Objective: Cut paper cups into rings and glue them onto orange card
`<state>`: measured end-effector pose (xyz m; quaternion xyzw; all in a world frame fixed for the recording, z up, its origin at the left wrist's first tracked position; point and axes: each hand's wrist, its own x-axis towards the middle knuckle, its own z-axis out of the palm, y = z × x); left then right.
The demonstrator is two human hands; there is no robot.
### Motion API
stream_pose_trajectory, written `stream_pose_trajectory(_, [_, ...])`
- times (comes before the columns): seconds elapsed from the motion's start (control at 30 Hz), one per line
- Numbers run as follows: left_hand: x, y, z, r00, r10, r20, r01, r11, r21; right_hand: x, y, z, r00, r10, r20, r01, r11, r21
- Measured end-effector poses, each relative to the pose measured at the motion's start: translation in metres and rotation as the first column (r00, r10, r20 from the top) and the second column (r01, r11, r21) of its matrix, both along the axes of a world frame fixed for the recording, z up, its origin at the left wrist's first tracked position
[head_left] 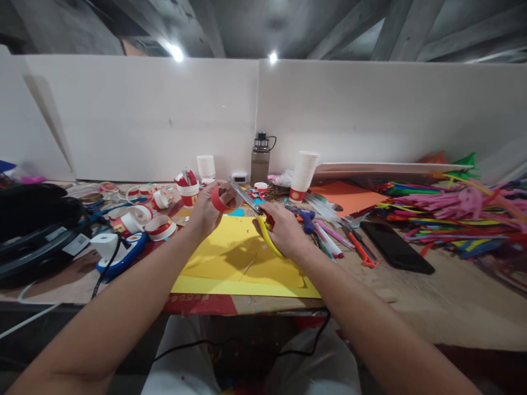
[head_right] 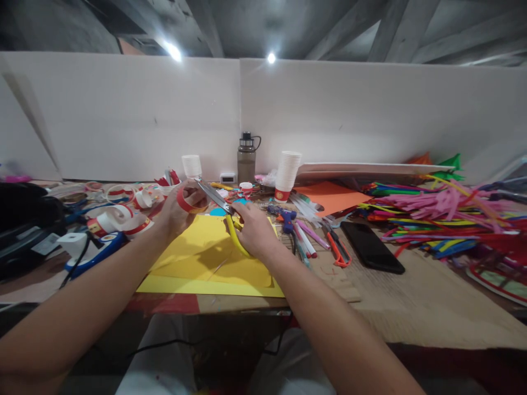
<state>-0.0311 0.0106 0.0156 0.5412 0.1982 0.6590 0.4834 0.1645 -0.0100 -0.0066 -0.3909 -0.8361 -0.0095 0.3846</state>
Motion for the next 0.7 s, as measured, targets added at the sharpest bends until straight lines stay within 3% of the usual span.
stream_pose_trajectory(0.27, [0.0033, -0.0058, -0.0003, 0.999, 0.028, 0.027, -0.029, 1.0, 0.01, -0.0019, -0.0008, -0.0008, 1.0, -0.005, 0.012, 0.005, 1.0, -0.01])
stream_pose_trajectory(0.7, [0.0019, -0.0048, 0.0005, 1.0, -0.018, 0.01, 0.018, 0.999, -0.042, 0.0022, 0.0013, -0.0031, 1.0, -0.014, 0.028, 0.014, 1.0, 0.01])
